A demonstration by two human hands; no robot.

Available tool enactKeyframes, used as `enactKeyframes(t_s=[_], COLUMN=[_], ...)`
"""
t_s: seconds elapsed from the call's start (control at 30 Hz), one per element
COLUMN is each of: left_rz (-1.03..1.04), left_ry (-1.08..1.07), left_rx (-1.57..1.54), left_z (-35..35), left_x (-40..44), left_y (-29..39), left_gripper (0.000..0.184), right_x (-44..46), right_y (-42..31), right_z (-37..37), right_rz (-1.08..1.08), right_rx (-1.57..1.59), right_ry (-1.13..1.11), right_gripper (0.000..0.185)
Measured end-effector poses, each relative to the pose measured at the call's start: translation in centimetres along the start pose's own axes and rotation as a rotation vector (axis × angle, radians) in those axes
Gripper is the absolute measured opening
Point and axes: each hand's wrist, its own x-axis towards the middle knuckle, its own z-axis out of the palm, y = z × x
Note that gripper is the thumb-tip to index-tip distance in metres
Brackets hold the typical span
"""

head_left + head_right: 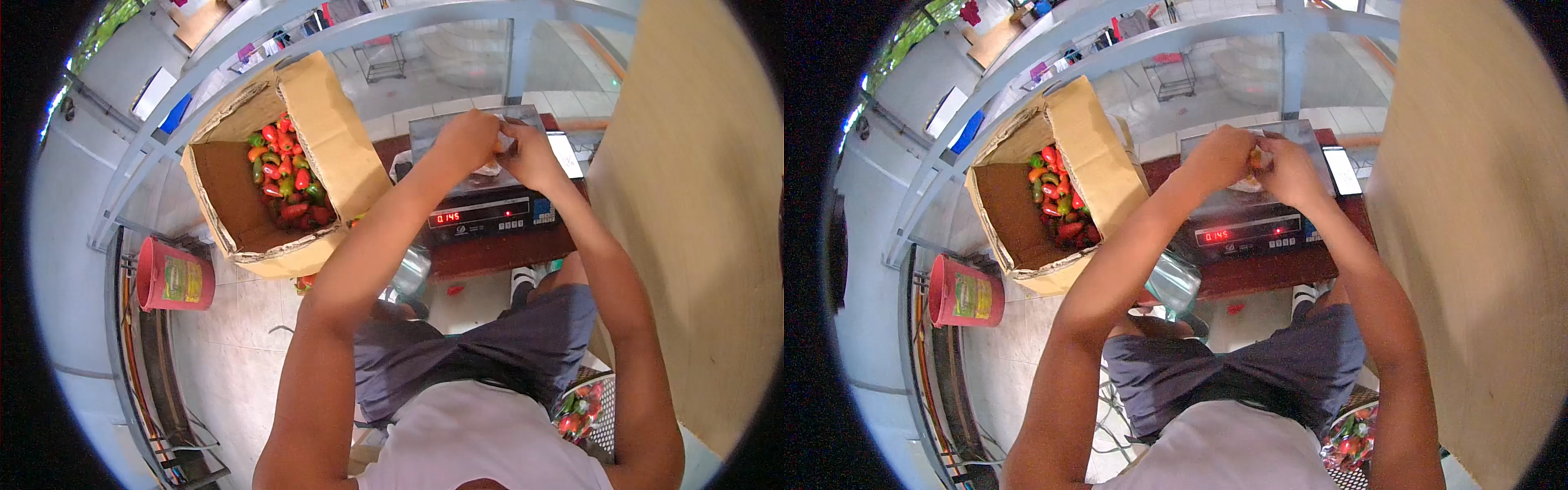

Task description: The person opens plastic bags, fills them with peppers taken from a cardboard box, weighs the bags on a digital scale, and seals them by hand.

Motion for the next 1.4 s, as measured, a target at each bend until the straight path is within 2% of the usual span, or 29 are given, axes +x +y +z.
enactKeyframes(t_s=[0.07,0.17,0.27,0.37,0.47,0.57,0.67,0.77,0.87,0.97,1.07,1.17,1.27,1.33,1.37,1.4], left_rz=[-0.054,-0.029,0.069,0.136,0.17,0.129,0.115,0.093,0.102,-0.001,-0.17,0.136,-0.059,-0.127,-0.162,-0.099], left_ry=[-0.105,-0.037,0.09,0.007,-0.031,-0.12,-0.185,-0.191,-0.063,-0.199,-0.255,0.05,-0.017,0.038,0.064,0.114], left_rx=[0.164,0.165,0.213,0.249,0.296,0.364,0.446,0.461,0.494,0.588,0.375,0.181,-0.258,-0.486,-0.603,-0.631], left_z=[0.3,-0.9,-1.4,-2.0,-3.0,-2.2,-1.5,-0.8,1.4,2.0,-2.8,-3.7,-8.1,-11.0,-11.2,-8.7], left_x=[0.5,1.0,0.2,-0.3,-1.5,-1.8,-2.3,-2.8,-3.7,-3.8,-3.5,-5.7,-7.7,-9.4,-10.4,-10.8], left_y=[-0.1,0.4,-0.6,-2.0,-1.5,-1.6,-1.8,-2.0,-2.9,-4.3,-5.2,-7.9,-6.7,-2.7,-1.0,-0.7], left_gripper=[0.022,0.019,0.02,0.023,0.026,0.03,0.034,0.024,0.032,0.029,0.027,0.027,0.03,0.035,0.038,0.047], right_x=[0.2,-0.5,-1.2,-2.3,-2.7,-3.2,-3.5,-3.1,-2.6,-1.6,-0.5,-0.9,-2.0,-3.2,-3.9,-4.4], right_y=[-0.1,0.5,0.5,-0.2,0.2,-0.8,-1.4,-1.0,-0.2,1.5,1.7,-2.0,-5.6,-7.7,-9.0,-10.3], right_z=[0.1,-0.8,-1.6,-2.4,-2.3,-3.1,-2.8,-2.5,-1.4,-0.8,-3.9,-7.8,-9.7,-10.0,-10.0,-9.9], right_rz=[0.026,-0.047,-0.07,-0.088,-0.243,-0.203,-0.296,-0.416,-0.444,-0.355,-0.284,-0.311,-0.333,-0.324,-0.306,-0.294], right_rx=[0.015,0.045,0.123,0.102,-0.132,-0.099,-0.318,-0.381,-0.54,-0.622,-0.49,-0.206,-0.158,-0.103,-0.057,-0.015], right_ry=[-0.024,0.041,-0.007,-0.017,0.069,-0.042,0.009,0.034,0.098,0.053,0.065,0.171,0.197,0.212,0.21,0.203], right_gripper=[0.067,0.066,0.069,0.073,0.07,0.065,0.047,0.038,0.027,0.029,0.015,0.014,0.016,0.015,0.015,0.014])
